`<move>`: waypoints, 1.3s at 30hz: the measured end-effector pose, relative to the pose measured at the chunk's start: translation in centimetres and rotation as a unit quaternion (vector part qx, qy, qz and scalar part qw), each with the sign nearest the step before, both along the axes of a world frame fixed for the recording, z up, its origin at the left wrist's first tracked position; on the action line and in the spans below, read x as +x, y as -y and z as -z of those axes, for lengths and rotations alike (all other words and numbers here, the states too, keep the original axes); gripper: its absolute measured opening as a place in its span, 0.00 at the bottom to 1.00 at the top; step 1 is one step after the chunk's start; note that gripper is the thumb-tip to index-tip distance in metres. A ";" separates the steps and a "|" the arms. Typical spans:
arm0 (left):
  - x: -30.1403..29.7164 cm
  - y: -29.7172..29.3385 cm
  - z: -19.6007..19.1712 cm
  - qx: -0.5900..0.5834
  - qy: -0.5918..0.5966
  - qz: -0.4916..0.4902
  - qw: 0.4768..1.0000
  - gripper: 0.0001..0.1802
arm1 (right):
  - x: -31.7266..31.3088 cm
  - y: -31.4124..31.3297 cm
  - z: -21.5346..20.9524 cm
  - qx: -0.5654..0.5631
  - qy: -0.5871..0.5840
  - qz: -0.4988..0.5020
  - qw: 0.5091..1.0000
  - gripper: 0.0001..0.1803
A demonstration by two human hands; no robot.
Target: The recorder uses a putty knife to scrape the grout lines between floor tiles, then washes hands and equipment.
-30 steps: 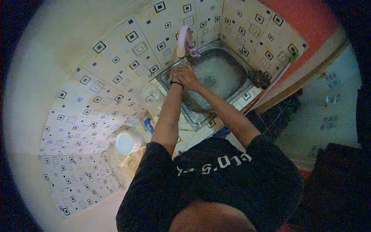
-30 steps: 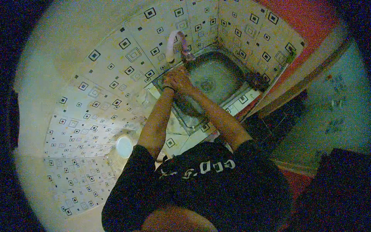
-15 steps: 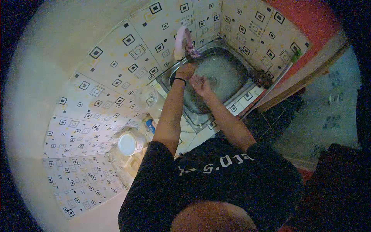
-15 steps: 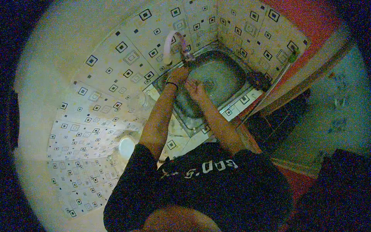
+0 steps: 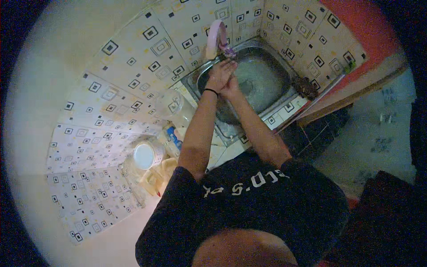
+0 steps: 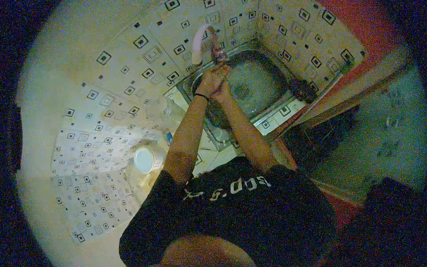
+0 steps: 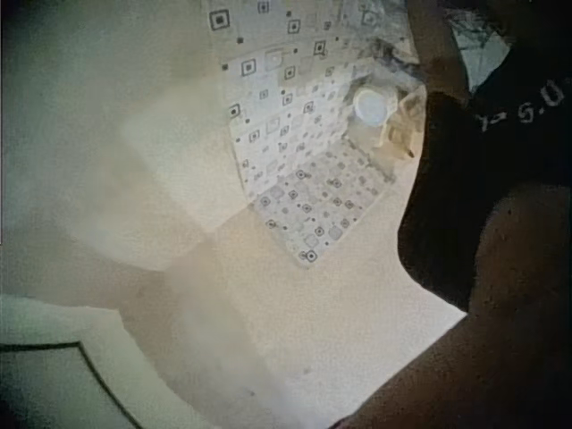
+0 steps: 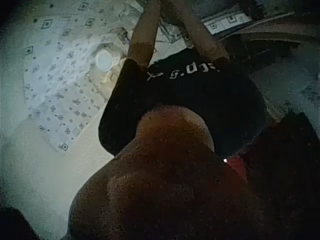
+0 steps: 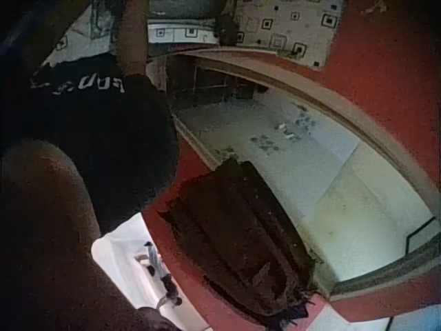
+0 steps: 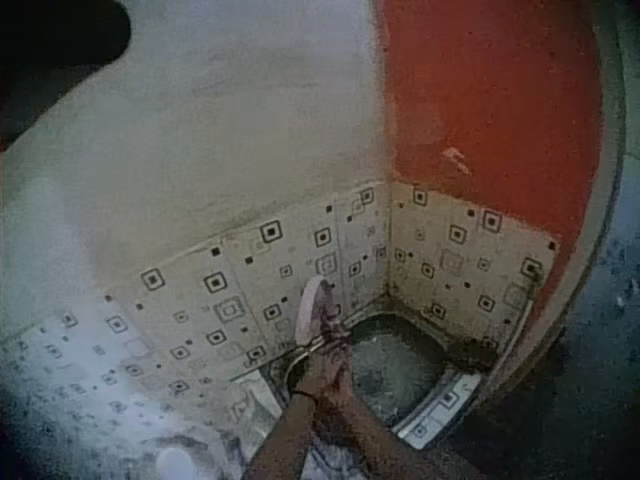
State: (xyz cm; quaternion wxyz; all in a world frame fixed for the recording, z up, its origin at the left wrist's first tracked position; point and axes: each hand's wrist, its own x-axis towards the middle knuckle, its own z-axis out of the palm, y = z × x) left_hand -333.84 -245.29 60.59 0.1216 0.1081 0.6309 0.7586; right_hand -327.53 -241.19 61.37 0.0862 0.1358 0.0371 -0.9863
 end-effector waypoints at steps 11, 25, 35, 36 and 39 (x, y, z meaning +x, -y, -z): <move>-5.1 7.0 0.8 -0.580 -0.337 -0.493 0.554 0.14 | 4.4 7.5 -9.2 0.306 -0.105 -0.091 0.942 0.36; -6.0 -2.0 1.6 -0.315 -0.385 -0.196 0.845 0.18 | 3.7 1.2 -4.8 0.131 0.005 -0.216 0.968 0.25; -7.8 -1.9 6.1 -0.346 -0.335 -0.087 0.872 0.22 | 8.4 2.3 -10.5 0.177 0.105 -0.150 0.967 0.27; -6.9 -4.2 4.8 -0.437 -0.327 -0.030 0.837 0.21 | 8.1 0.7 -10.4 0.191 0.107 -0.133 0.967 0.26; -7.3 -2.8 5.1 -0.166 -0.196 -0.126 0.958 0.20 | 5.7 1.6 -9.5 0.158 0.086 -0.206 0.962 0.24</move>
